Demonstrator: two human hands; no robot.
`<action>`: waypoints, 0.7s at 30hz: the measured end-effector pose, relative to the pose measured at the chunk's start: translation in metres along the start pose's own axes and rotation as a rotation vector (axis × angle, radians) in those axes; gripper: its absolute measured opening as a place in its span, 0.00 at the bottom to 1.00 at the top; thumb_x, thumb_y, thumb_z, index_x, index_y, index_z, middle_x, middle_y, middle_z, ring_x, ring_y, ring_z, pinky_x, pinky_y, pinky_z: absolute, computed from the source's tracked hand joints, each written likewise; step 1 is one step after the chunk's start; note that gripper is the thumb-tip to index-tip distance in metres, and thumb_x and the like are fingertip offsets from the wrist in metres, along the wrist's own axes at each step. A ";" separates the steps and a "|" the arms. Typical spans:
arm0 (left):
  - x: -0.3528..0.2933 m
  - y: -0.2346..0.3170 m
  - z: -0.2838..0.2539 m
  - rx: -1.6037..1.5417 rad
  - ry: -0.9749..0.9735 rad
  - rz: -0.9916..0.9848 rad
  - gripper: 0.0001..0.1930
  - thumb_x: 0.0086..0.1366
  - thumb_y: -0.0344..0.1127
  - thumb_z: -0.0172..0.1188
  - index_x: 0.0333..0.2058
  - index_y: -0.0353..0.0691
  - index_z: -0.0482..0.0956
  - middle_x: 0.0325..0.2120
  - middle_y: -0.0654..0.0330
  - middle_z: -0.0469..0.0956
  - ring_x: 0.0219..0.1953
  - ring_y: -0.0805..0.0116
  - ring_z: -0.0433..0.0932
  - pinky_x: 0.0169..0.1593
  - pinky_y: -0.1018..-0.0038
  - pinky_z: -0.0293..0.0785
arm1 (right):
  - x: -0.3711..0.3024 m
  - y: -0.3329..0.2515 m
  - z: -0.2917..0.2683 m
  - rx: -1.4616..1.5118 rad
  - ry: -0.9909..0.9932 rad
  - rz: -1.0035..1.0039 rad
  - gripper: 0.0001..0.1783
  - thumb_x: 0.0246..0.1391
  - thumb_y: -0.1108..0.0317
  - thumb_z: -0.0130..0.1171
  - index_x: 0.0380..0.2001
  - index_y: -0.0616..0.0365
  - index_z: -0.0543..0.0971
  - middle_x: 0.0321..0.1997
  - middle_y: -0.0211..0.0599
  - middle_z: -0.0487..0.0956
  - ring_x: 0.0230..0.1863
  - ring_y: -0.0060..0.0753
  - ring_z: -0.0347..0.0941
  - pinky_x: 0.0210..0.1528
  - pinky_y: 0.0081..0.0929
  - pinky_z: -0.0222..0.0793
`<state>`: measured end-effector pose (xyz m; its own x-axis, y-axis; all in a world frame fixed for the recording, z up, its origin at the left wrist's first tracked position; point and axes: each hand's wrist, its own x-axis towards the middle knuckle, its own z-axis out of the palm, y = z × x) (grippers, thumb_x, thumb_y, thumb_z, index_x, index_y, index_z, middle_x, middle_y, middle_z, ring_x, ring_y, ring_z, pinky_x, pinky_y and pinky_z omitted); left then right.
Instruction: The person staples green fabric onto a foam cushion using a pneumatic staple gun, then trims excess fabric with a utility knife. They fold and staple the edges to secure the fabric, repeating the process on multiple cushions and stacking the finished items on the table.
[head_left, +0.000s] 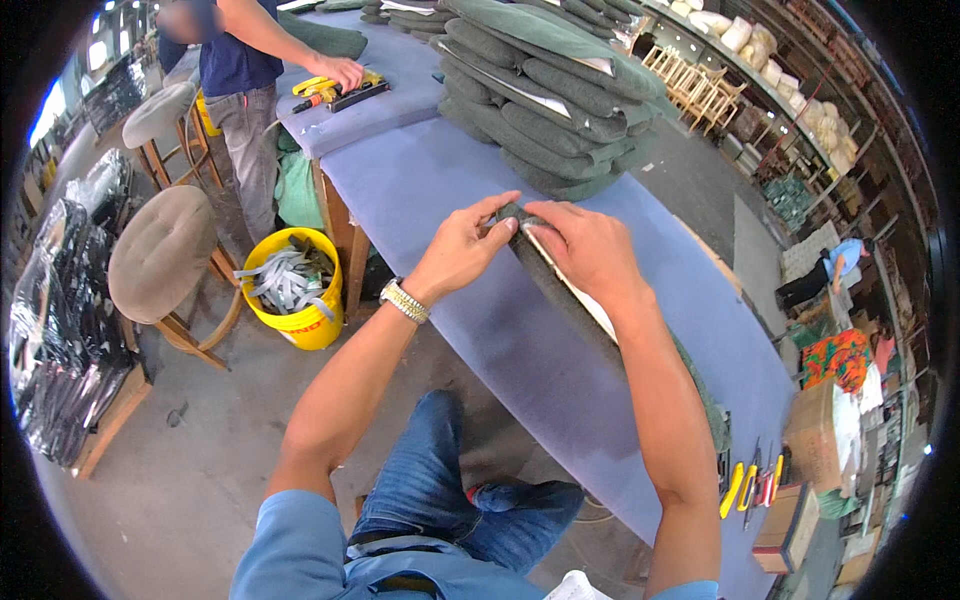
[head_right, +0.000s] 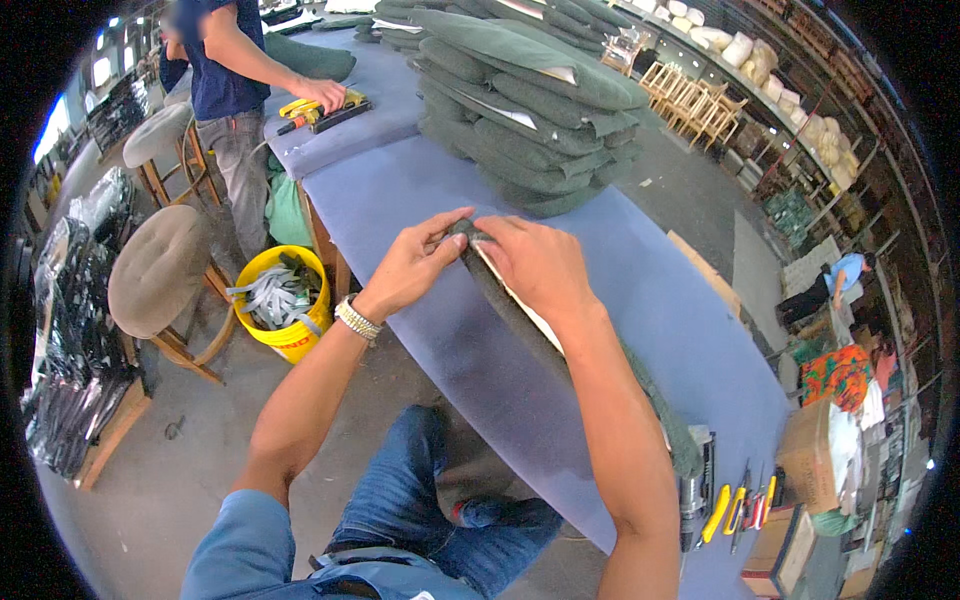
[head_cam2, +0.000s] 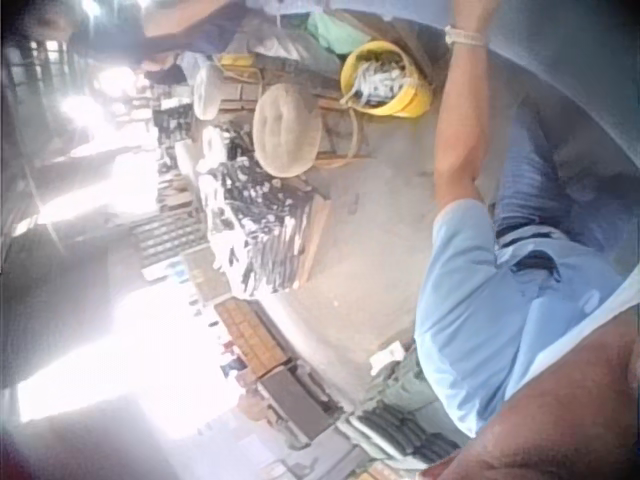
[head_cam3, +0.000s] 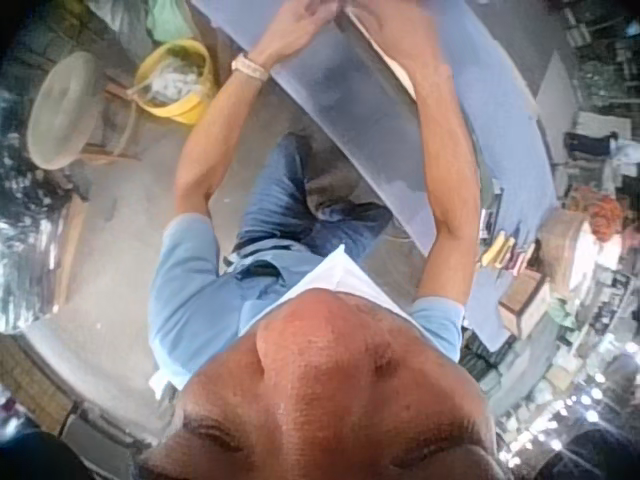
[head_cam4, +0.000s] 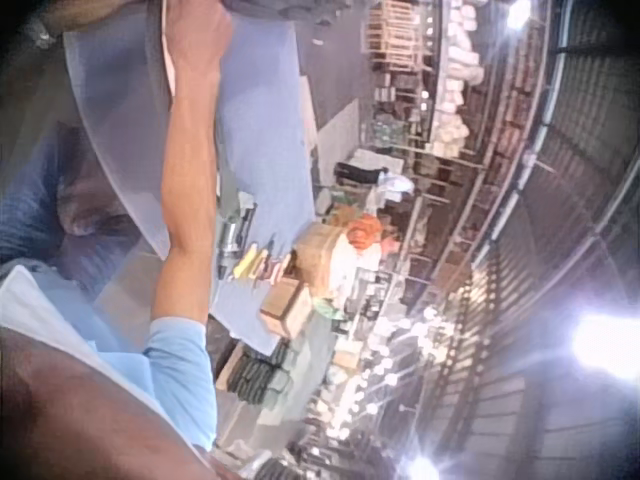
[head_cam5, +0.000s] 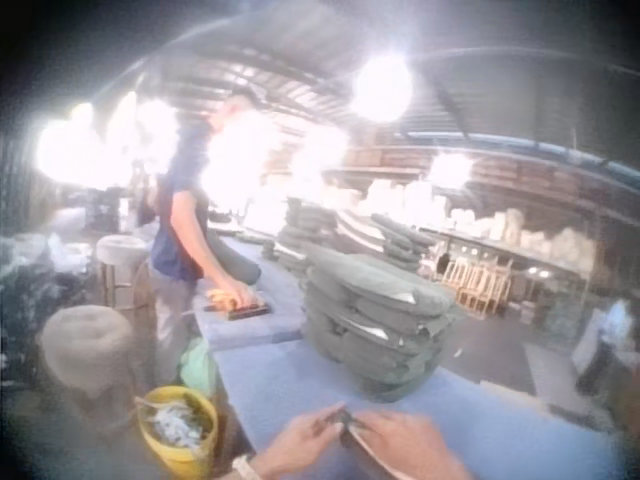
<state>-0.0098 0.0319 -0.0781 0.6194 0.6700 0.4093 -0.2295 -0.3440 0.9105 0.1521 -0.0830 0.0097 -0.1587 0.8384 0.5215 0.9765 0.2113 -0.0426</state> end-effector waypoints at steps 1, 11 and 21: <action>0.002 0.002 -0.004 0.049 -0.032 -0.034 0.23 0.75 0.34 0.56 0.66 0.36 0.71 0.45 0.62 0.82 0.42 0.78 0.77 0.49 0.75 0.75 | 0.003 0.002 -0.002 -0.022 -0.019 -0.038 0.14 0.58 0.62 0.64 0.47 0.48 0.83 0.43 0.36 0.86 0.41 0.50 0.83 0.40 0.48 0.78; -0.007 0.013 -0.018 0.178 -0.036 -0.089 0.21 0.73 0.31 0.58 0.63 0.33 0.75 0.34 0.66 0.80 0.34 0.81 0.72 0.40 0.77 0.73 | 0.015 -0.002 0.022 -0.094 -0.061 -0.160 0.11 0.52 0.69 0.64 0.40 0.51 0.82 0.33 0.36 0.84 0.35 0.48 0.82 0.34 0.47 0.76; -0.015 -0.001 -0.025 0.218 -0.032 -0.074 0.20 0.70 0.35 0.61 0.57 0.32 0.79 0.34 0.58 0.83 0.36 0.74 0.77 0.42 0.73 0.76 | 0.031 0.003 0.028 0.038 -0.230 -0.086 0.12 0.50 0.68 0.67 0.39 0.54 0.85 0.32 0.42 0.86 0.34 0.50 0.83 0.34 0.46 0.75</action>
<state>-0.0372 0.0388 -0.0839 0.6526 0.6786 0.3371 -0.0175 -0.4312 0.9021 0.1462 -0.0423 0.0016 -0.2741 0.9079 0.3171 0.9525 0.3019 -0.0412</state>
